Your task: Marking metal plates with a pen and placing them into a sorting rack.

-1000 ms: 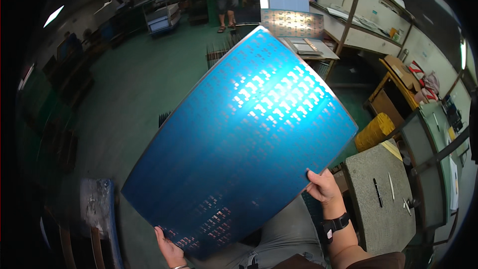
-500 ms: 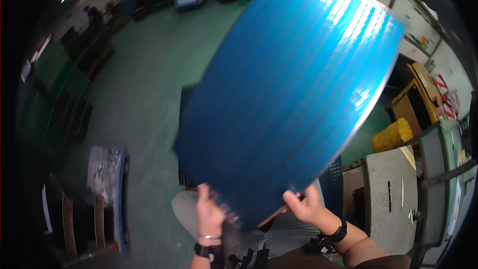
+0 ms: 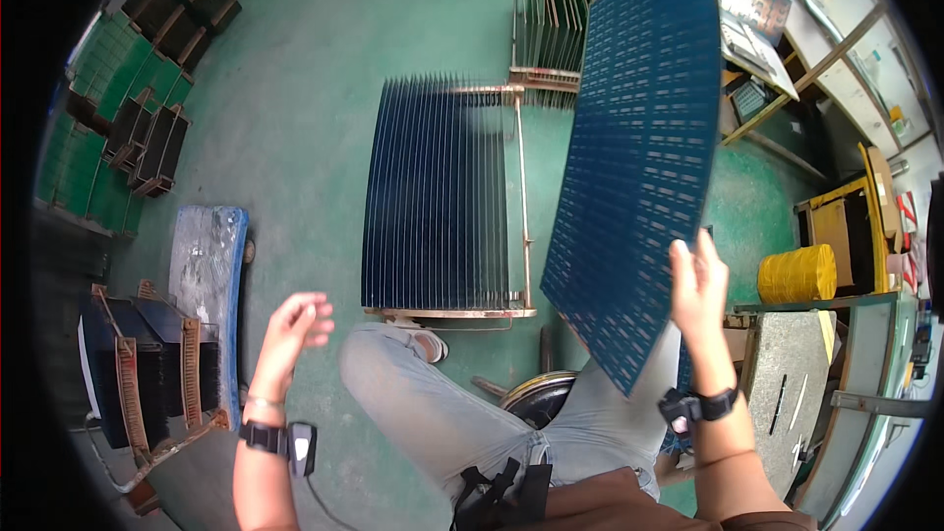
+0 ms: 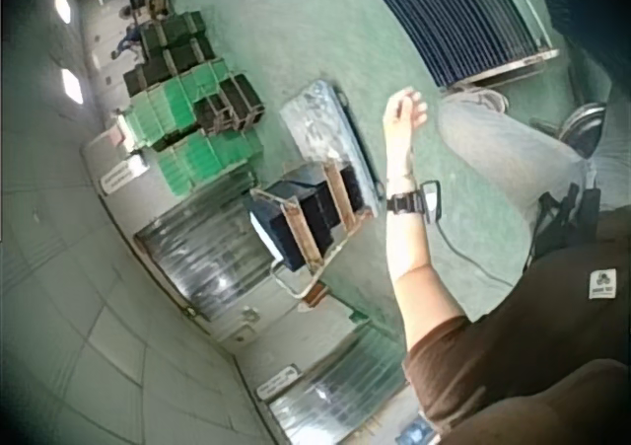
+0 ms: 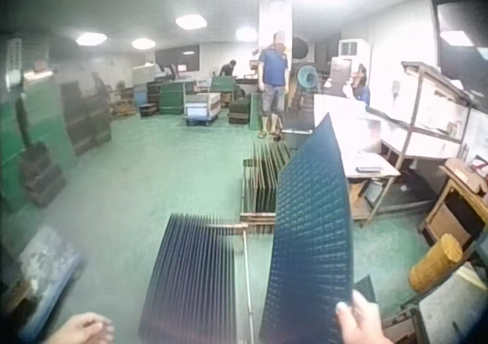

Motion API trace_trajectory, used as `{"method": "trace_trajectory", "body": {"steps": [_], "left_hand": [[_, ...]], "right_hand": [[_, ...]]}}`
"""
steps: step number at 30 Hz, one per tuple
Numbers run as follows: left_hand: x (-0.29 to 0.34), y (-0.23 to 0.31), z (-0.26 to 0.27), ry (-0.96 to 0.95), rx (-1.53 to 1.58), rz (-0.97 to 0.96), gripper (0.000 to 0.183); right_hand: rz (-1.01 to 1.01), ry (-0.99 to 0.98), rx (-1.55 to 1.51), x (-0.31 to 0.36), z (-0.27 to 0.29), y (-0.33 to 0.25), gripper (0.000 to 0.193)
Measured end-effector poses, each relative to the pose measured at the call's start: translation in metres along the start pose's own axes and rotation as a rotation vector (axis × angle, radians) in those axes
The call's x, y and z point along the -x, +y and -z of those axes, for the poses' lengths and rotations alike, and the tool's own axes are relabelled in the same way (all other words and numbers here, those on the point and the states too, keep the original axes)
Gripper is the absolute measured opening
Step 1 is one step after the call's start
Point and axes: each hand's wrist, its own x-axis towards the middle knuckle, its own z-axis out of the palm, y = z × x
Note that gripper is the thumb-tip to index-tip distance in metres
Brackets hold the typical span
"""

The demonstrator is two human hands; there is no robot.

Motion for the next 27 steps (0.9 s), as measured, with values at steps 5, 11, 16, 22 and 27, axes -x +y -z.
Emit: {"method": "trace_trajectory", "body": {"steps": [5,11,16,22,27], "left_hand": [[-0.105,-0.003,-0.088,0.053,0.068,-0.245,0.025],[-0.158,-0.032,-0.215,0.190,-0.262,-0.586,0.016],[-0.170,-0.050,-0.266,0.244,-0.515,-0.713,0.021],[-0.172,-0.062,-0.279,0.188,-0.637,-0.690,0.031],[-0.174,-0.064,-0.280,0.199,-0.628,-0.694,0.028]], "right_hand": [[-0.082,-0.058,0.020,-0.015,-0.088,0.021,0.037],[-0.003,-0.170,0.051,-0.020,-0.137,0.046,0.040],[-0.169,-0.250,-0.048,-0.030,-0.138,0.027,0.040],[-0.092,-0.258,0.058,-0.024,-0.142,0.039,0.039],[-0.134,-0.255,0.085,-0.029,-0.142,0.031,0.039]]}}
